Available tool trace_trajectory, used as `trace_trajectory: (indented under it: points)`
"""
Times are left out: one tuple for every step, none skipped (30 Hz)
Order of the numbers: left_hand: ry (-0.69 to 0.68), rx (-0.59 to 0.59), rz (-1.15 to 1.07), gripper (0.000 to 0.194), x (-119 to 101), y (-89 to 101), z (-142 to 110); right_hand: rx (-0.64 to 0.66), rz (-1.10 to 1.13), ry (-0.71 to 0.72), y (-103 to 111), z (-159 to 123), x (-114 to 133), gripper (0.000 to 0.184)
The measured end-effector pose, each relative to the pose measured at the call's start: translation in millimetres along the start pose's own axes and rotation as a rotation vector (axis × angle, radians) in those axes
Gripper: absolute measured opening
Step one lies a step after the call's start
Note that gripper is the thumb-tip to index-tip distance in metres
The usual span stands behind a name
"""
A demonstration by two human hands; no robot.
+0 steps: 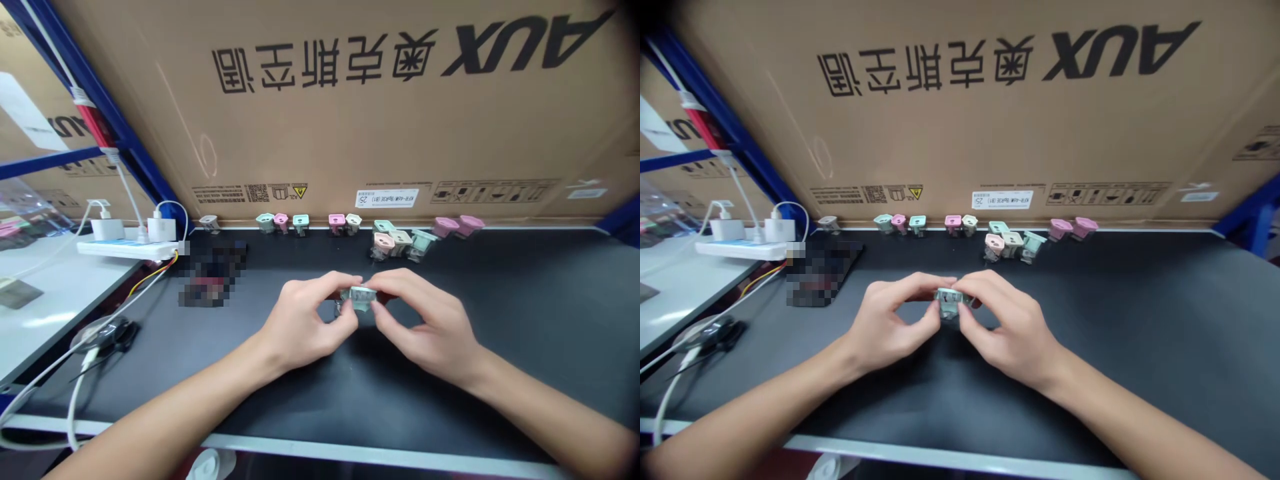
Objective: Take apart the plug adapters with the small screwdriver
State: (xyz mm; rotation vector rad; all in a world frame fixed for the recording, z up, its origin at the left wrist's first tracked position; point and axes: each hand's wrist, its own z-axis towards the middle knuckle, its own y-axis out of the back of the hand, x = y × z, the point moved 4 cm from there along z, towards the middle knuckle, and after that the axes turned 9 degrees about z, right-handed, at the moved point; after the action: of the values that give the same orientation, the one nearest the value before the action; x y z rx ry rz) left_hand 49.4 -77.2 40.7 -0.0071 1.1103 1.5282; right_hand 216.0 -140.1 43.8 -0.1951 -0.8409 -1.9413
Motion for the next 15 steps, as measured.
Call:
trace_trajectory:
  points:
    - [0.007,-0.005,-0.004,0.031,0.0,-0.3,0.0,-0.009,-0.013,0.017,0.0,0.7,0.6,0.029]
    - [0.015,-0.007,-0.010,0.031,0.2,-0.7,0.1,-0.015,-0.026,0.029,-0.1,1.3,0.9,0.030]
    - [0.024,-0.008,-0.018,0.032,0.5,-1.1,0.1,-0.023,-0.038,0.040,-0.1,2.0,1.2,0.031]
    - [0.033,-0.008,-0.027,0.032,0.9,-1.5,0.1,-0.029,-0.050,0.046,-0.2,2.5,1.3,0.032]
    - [0.043,-0.006,-0.037,0.032,1.3,-1.9,0.2,-0.032,-0.059,0.051,-0.2,3.0,1.4,0.032]
    - [0.050,-0.005,-0.048,0.032,1.5,-2.2,0.3,-0.038,-0.067,0.054,-0.1,3.4,1.6,0.032]
    - [0.055,-0.006,-0.058,0.032,1.5,-2.2,0.4,-0.042,-0.073,0.054,0.1,3.7,1.9,0.032]
    - [0.056,-0.007,-0.069,0.032,1.3,-2.2,0.6,-0.041,-0.078,0.047,0.1,3.9,1.9,0.031]
    - [0.055,-0.006,-0.081,0.032,1.0,-2.1,0.9,-0.036,-0.081,0.033,0.0,3.9,1.7,0.031]
    - [0.052,-0.007,-0.089,0.032,0.6,-1.8,1.2,-0.029,-0.082,0.015,-0.3,3.9,1.3,0.031]
    - [0.050,-0.006,-0.091,0.030,0.3,-1.6,1.6,-0.019,-0.082,-0.003,-0.6,3.7,0.6,0.031]
    - [0.049,-0.003,-0.088,0.029,-0.1,-1.3,2.0,-0.007,-0.081,-0.020,-1.1,3.3,-0.3,0.032]
    - [0.049,0.002,-0.080,0.026,-0.4,-1.1,2.4,0.009,-0.080,-0.030,-1.7,2.9,-1.2,0.034]
    - [0.048,0.007,-0.069,0.024,-0.7,-0.8,2.8,0.030,-0.080,-0.033,-2.4,2.3,-2.1,0.036]
    - [0.047,0.015,-0.057,0.022,-1.0,-0.7,3.1,0.055,-0.082,-0.032,-3.2,1.7,-3.0,0.038]
